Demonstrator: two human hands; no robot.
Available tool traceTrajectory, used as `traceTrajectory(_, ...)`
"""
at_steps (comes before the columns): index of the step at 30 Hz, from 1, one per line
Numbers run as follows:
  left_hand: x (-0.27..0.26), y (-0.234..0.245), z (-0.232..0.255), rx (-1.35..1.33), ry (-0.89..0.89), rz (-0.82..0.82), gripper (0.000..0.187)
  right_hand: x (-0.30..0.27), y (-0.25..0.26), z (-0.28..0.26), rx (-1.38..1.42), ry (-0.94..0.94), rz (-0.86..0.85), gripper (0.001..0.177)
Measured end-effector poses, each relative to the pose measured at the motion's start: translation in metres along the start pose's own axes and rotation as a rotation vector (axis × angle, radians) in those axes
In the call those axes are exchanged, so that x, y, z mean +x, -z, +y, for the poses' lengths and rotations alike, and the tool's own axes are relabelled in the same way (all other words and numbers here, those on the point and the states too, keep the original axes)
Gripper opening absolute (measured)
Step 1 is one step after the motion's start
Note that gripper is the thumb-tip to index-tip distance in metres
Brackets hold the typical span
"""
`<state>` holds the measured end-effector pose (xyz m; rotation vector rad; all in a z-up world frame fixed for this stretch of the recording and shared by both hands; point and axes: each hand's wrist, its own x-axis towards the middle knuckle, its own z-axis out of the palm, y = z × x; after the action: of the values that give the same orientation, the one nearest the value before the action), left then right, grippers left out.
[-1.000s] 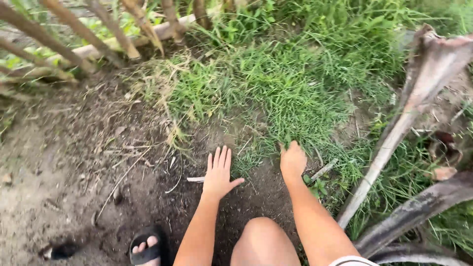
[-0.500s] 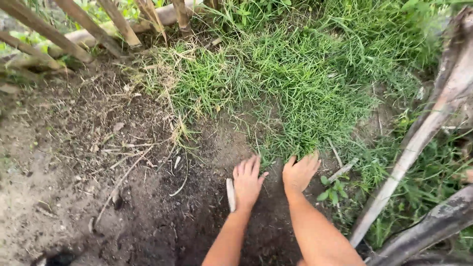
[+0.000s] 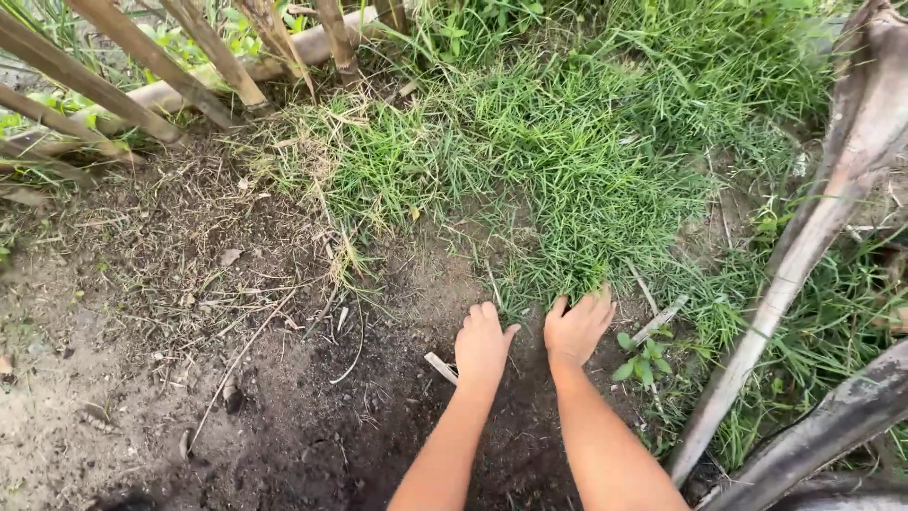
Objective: Manually pulling grass and weeds from a patch of soil in a garden.
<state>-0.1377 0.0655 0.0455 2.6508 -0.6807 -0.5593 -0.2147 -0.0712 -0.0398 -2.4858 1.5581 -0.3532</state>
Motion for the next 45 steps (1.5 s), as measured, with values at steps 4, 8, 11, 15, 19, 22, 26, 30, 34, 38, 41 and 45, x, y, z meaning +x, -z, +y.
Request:
traceTrajectory(4, 0.025, -0.032, -0.014, 0.163, -0.056, -0.162, 0.052, 0.003, 0.000, 0.002, -0.042, 0.010, -0.007, 0.057)
traceTrajectory(8, 0.036, -0.065, -0.045, 0.198, -0.365, -0.080, 0.031, 0.003, 0.006, -0.003, 0.003, -0.006, -0.013, 0.056)
traceTrajectory(11, 0.034, -0.065, -0.050, 0.189, -0.458, -0.016, 0.023, 0.005, 0.005, -0.001, 0.001, -0.003, -0.015, 0.056)
traceTrajectory(15, 0.028, -0.057, -0.054, 0.130, -0.491, 0.038, 0.027, 0.003, 0.007, -0.002, -0.005, -0.027, -0.057, 0.056)
traceTrajectory(19, 0.027, -0.057, -0.056, 0.122, -0.502, 0.053, 0.028, 0.000, -0.003, 0.005, -0.031, 0.017, 0.004, 0.058)
traceTrajectory(22, 0.028, -0.058, -0.058, 0.061, -0.514, 0.081, 0.028, 0.002, -0.002, 0.004, -0.007, 0.017, 0.021, 0.056)
traceTrajectory(26, 0.017, -0.035, -0.034, -0.079, -0.513, 0.200, 0.025, 0.002, -0.002, 0.005, -0.014, 0.008, 0.012, 0.053)
traceTrajectory(30, 0.030, -0.007, -0.018, -0.013, -0.322, 0.277, 0.031, 0.002, 0.012, -0.004, 0.016, -0.006, -0.009, 0.053)
traceTrajectory(34, 0.082, 0.064, -0.016, 0.343, -0.484, 0.307, 0.014, 0.000, -0.001, 0.006, -0.042, 0.100, 0.125, 0.063)
traceTrajectory(38, 0.128, 0.115, 0.000, 0.251, -0.210, 0.237, 0.033, 0.006, 0.012, -0.002, -0.067, 0.017, -0.051, 0.055)
traceTrajectory(41, 0.132, 0.124, 0.007, 0.196, -0.183, 0.499, 0.055, 0.004, 0.007, -0.002, -0.082, 0.019, -0.050, 0.055)
traceTrajectory(45, 0.113, 0.062, -0.004, 0.233, -0.464, 0.326, 0.076, 0.004, 0.011, -0.003, -0.106, 0.009, -0.066, 0.054)
